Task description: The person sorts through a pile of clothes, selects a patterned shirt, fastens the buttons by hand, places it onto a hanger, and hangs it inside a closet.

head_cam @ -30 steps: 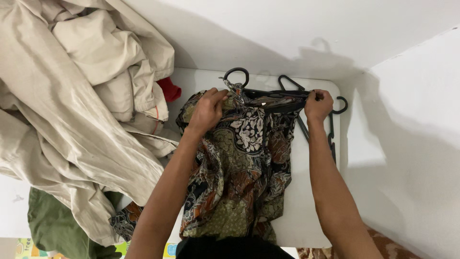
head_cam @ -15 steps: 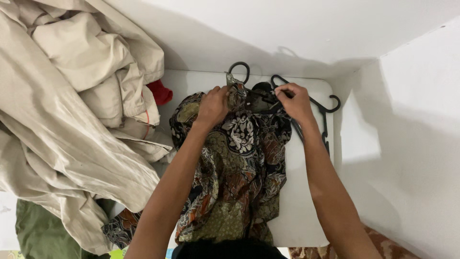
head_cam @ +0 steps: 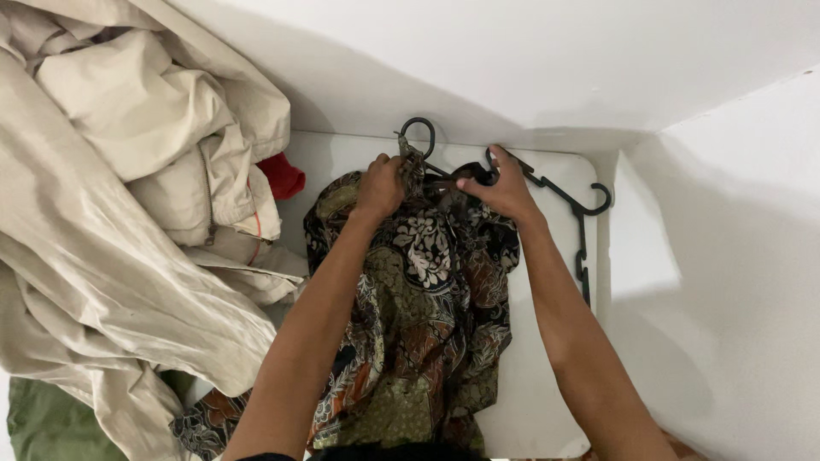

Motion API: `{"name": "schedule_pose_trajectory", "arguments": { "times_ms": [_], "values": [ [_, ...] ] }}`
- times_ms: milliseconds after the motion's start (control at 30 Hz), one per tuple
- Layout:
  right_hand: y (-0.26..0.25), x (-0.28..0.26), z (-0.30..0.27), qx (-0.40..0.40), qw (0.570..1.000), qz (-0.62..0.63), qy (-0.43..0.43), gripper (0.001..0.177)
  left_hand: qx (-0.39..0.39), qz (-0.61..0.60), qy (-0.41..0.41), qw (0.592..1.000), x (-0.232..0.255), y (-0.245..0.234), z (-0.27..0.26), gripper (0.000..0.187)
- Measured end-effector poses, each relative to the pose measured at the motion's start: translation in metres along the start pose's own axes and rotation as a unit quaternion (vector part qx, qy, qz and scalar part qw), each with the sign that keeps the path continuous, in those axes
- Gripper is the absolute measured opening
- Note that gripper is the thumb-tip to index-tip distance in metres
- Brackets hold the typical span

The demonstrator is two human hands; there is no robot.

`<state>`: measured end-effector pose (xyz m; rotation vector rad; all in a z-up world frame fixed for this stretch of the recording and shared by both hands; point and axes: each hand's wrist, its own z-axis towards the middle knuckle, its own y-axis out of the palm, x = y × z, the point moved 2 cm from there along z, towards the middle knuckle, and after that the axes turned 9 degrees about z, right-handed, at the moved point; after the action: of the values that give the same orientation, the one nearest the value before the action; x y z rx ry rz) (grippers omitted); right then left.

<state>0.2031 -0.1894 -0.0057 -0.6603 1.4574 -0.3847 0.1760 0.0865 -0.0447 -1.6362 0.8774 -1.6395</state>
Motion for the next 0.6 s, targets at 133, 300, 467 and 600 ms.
{"name": "schedule_pose_trajectory", "arguments": {
  "times_ms": [133,300,467,600],
  "values": [
    [0.009,0.012,0.012,0.010,0.994,-0.022,0.104,0.060,0.057,0.010,-0.043,0.997,-0.005,0.001,0.003,0.026],
    [0.010,0.000,0.008,0.174,0.976,0.130,-0.003,0.051,0.217,0.044,-0.037,0.975,0.006,-0.013,-0.015,0.029],
    [0.013,-0.010,-0.027,0.343,0.937,0.000,-0.064,0.035,0.171,-0.121,0.009,0.978,0.018,0.003,-0.039,0.020],
    [0.042,0.008,-0.064,0.314,0.924,0.219,0.005,0.022,0.081,-0.142,-0.028,0.986,0.032,0.013,-0.044,0.027]
  ]
}}
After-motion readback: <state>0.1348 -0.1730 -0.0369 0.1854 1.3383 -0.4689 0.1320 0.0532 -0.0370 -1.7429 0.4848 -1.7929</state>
